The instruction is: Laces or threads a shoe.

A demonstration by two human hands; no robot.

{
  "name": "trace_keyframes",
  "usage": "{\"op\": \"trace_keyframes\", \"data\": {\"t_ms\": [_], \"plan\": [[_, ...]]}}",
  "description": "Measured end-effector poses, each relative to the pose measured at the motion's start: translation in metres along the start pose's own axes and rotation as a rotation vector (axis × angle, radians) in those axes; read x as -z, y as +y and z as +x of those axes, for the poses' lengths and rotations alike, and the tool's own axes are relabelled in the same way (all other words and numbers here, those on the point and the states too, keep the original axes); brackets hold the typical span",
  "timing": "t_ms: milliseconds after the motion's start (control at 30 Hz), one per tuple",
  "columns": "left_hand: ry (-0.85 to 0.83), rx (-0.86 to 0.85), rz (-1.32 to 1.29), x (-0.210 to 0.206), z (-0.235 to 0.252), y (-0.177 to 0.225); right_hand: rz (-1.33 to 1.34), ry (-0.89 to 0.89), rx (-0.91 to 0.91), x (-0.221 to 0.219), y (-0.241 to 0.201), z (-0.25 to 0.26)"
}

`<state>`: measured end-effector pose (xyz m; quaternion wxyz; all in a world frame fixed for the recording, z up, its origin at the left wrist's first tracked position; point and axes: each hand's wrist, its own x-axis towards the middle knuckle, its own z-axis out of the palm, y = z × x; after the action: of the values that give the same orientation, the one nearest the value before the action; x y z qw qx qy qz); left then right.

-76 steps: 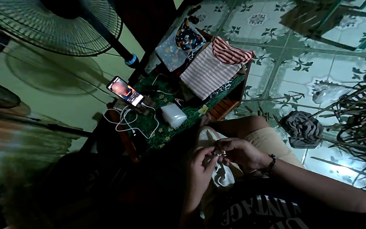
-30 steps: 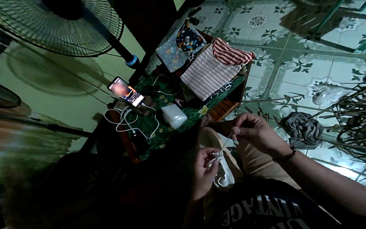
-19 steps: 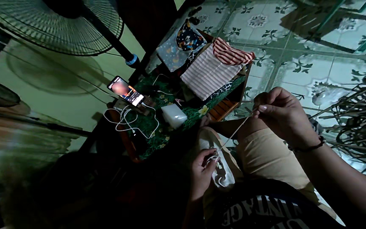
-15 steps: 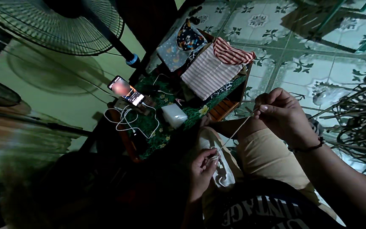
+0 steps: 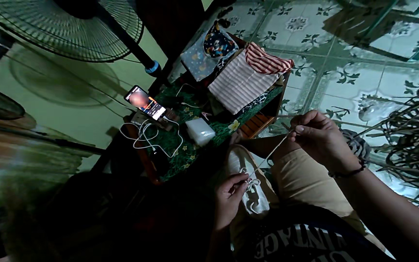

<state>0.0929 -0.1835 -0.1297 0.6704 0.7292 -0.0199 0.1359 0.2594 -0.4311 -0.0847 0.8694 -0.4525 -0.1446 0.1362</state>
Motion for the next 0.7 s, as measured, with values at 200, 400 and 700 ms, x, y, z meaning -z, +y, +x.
{"op": "trace_keyframes", "data": {"t_ms": [200, 400, 700], "plan": [[-0.093, -0.073, 0.053, 0.002, 0.004, 0.000, -0.004, 0.040, -0.018, 0.003, 0.005, 0.000], [-0.002, -0.070, 0.095, 0.007, 0.008, 0.004, 0.004, 0.077, -0.060, 0.002, 0.010, -0.001], [0.271, -0.307, -0.109, 0.064, 0.011, 0.090, 0.017, 0.098, -0.094, 0.006, 0.015, -0.003]]}}
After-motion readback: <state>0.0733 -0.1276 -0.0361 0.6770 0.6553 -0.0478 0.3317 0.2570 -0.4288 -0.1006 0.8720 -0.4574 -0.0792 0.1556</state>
